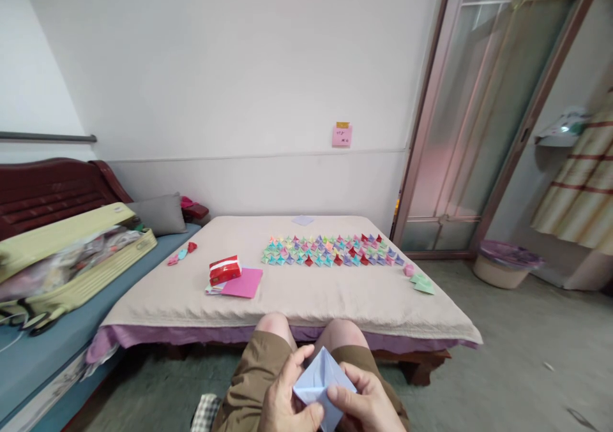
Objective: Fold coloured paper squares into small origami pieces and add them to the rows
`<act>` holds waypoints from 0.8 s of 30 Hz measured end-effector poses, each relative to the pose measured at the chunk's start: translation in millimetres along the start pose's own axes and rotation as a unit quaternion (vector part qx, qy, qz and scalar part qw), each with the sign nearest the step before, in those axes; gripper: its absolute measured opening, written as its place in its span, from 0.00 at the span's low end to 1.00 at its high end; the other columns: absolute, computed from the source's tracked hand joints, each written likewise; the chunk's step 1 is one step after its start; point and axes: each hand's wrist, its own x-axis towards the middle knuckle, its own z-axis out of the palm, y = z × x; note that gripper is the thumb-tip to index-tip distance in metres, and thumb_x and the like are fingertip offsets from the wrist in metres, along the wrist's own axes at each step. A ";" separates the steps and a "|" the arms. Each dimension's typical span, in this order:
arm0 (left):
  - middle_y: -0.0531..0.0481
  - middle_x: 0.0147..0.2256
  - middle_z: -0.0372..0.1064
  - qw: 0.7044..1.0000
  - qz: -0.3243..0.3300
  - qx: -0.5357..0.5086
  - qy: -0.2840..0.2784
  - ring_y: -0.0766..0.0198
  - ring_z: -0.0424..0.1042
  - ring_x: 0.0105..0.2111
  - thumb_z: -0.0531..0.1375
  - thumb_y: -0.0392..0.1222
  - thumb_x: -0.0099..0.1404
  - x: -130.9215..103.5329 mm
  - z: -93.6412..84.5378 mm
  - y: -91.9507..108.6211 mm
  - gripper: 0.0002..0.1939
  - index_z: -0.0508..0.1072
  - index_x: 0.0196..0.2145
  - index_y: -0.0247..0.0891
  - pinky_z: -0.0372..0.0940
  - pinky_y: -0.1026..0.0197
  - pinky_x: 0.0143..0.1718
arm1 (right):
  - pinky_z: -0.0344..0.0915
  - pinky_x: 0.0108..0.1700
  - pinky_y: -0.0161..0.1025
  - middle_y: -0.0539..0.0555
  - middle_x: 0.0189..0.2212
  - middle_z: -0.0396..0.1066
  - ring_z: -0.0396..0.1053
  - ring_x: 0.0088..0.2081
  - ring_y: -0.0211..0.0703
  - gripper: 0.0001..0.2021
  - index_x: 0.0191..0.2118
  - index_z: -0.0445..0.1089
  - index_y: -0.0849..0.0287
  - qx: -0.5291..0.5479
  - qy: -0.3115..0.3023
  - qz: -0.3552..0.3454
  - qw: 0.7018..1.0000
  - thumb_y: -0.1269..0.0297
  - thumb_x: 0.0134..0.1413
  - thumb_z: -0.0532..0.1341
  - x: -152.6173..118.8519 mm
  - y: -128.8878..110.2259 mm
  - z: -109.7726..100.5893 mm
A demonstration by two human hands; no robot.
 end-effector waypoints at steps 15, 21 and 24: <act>0.56 0.25 0.65 0.996 0.009 -0.086 0.024 0.67 0.63 0.23 0.66 0.44 0.52 1.8 2.3 -17.0 0.36 0.63 0.57 0.34 0.57 0.66 0.26 | 0.54 0.25 0.33 0.48 0.14 0.64 0.55 0.20 0.34 0.16 0.22 0.79 0.66 -0.032 0.013 -0.033 0.999 0.55 0.34 0.75 2.3 14.6 -3.2; 0.59 0.20 0.62 0.980 -0.027 -0.194 0.035 0.70 0.57 0.20 0.70 0.44 0.50 1.7 -0.1 -16.5 0.34 0.67 0.54 0.33 0.52 0.67 0.23 | 0.53 0.25 0.35 0.49 0.15 0.63 0.56 0.20 0.35 0.18 0.22 0.77 0.66 -0.035 0.019 -0.041 0.998 0.52 0.36 0.74 0.5 19.5 -0.2; 0.59 0.19 0.63 0.970 -0.041 -0.236 0.034 0.70 0.57 0.19 0.69 0.48 0.52 1.4 0.1 -17.7 0.36 0.66 0.55 0.32 0.52 0.67 0.23 | 0.53 0.24 0.35 0.49 0.15 0.64 0.57 0.20 0.36 0.17 0.21 0.76 0.65 -0.014 0.024 -0.032 0.999 0.54 0.35 0.74 1.8 25.5 -3.7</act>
